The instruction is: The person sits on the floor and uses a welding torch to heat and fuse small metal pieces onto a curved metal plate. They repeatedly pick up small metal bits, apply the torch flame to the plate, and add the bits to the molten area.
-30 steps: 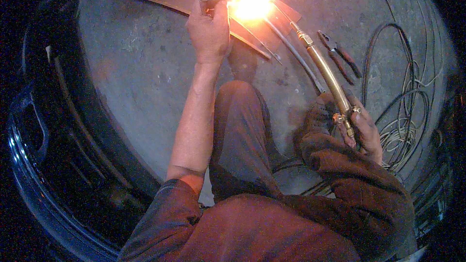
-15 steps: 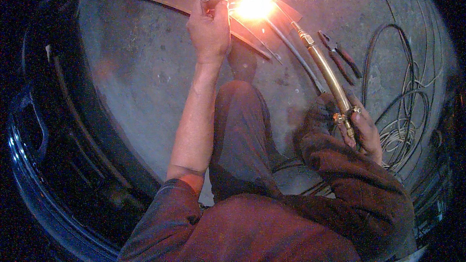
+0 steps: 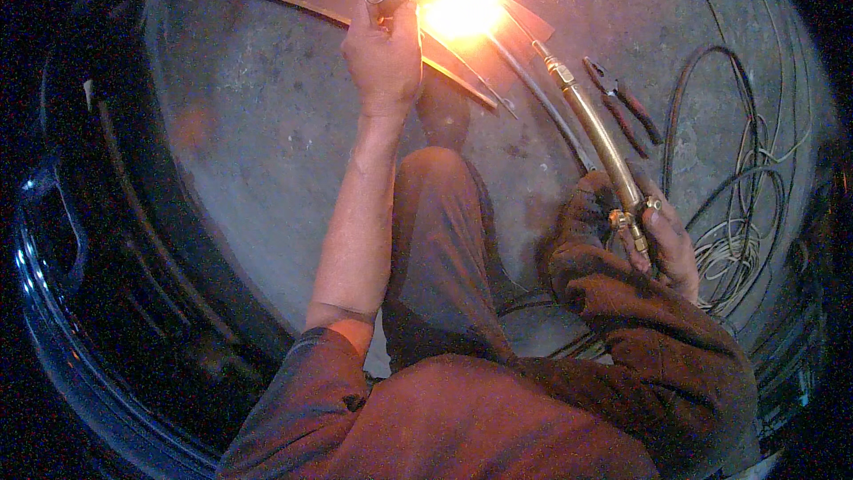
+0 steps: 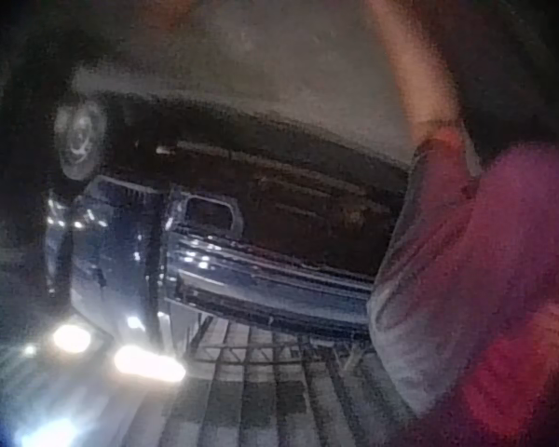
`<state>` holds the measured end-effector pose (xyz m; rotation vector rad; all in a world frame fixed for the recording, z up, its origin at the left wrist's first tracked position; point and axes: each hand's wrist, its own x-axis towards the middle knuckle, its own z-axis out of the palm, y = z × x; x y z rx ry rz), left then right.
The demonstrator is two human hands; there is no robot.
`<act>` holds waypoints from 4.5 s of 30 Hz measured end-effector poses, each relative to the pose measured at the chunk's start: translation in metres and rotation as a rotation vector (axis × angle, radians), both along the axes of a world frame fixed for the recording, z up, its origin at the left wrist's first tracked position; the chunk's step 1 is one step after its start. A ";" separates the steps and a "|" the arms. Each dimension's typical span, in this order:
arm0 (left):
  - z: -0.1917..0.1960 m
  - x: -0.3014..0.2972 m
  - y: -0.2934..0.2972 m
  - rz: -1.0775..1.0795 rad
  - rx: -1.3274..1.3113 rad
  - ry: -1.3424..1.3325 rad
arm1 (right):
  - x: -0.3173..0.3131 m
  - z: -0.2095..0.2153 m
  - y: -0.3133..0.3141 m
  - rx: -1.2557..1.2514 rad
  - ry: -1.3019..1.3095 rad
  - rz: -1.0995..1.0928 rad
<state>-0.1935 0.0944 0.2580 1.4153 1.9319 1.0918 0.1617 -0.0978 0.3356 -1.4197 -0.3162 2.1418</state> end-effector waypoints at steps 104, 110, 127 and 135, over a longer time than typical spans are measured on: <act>0.026 -0.003 -0.109 -0.270 -0.422 0.120 | -0.005 -0.007 -0.029 0.072 -0.133 -0.099; -0.035 -0.170 -0.129 -0.139 -0.466 0.590 | -0.015 0.001 -0.018 0.062 -0.209 -0.178; 0.033 -0.139 -0.049 0.072 -0.205 0.169 | -0.001 0.001 -0.021 0.066 -0.092 -0.081; 0.122 -0.049 0.051 -0.078 0.105 -0.318 | 0.002 -0.008 -0.021 0.056 -0.015 -0.116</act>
